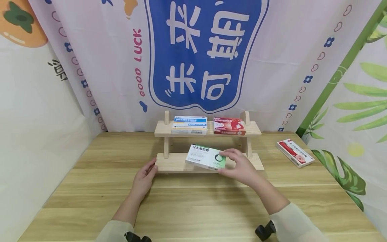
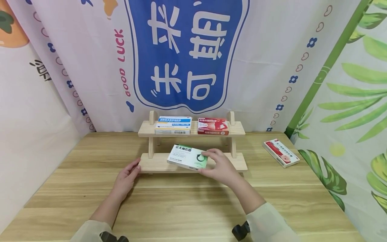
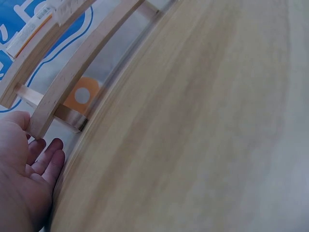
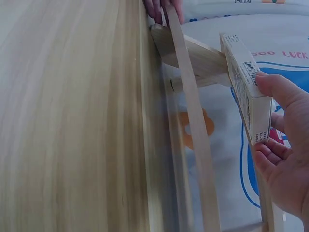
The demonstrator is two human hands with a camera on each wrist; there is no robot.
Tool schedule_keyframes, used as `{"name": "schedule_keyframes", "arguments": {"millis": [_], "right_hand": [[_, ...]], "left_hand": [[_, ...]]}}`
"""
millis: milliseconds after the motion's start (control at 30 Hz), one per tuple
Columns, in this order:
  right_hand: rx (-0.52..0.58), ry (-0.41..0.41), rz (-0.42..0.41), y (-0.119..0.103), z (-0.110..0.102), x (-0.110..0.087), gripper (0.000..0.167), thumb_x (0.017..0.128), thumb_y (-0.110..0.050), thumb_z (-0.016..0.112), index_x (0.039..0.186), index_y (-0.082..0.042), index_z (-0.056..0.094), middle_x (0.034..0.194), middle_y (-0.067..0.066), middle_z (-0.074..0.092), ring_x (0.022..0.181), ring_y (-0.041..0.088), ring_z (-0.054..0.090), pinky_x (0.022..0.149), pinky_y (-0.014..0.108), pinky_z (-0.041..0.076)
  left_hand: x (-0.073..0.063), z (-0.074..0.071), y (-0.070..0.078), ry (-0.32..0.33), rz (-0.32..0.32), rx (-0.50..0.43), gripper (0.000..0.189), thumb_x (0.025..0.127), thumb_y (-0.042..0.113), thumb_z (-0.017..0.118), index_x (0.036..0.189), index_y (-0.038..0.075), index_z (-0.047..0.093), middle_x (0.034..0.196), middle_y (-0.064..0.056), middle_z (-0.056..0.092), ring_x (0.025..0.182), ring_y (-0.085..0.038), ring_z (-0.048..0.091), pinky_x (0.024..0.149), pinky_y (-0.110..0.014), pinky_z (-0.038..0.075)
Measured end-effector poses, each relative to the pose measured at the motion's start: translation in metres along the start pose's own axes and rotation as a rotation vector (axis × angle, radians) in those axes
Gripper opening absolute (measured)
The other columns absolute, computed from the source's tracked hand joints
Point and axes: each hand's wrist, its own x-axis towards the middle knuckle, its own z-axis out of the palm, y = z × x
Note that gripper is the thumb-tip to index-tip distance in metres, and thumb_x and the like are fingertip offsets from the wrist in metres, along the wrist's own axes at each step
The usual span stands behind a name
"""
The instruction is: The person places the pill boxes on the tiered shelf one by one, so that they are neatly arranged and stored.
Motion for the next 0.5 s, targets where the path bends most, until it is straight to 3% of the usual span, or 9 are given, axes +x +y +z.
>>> {"name": "schedule_keyframes", "arguments": {"millis": [500], "right_hand": [[0.048, -0.053, 0.019, -0.014, 0.034, 0.021, 0.061, 0.076, -0.032, 0.084, 0.129, -0.013, 0.063, 0.136, 0.009, 0.054, 0.129, 0.034, 0.05, 0.111, 0.057, 0.042]], "left_hand": [[0.0, 0.0, 0.0, 0.014, -0.012, 0.024, 0.044, 0.103, 0.016, 0.051, 0.145, 0.006, 0.045, 0.153, -0.015, 0.043, 0.139, -0.024, 0.042, 0.094, 0.001, 0.042]]}}
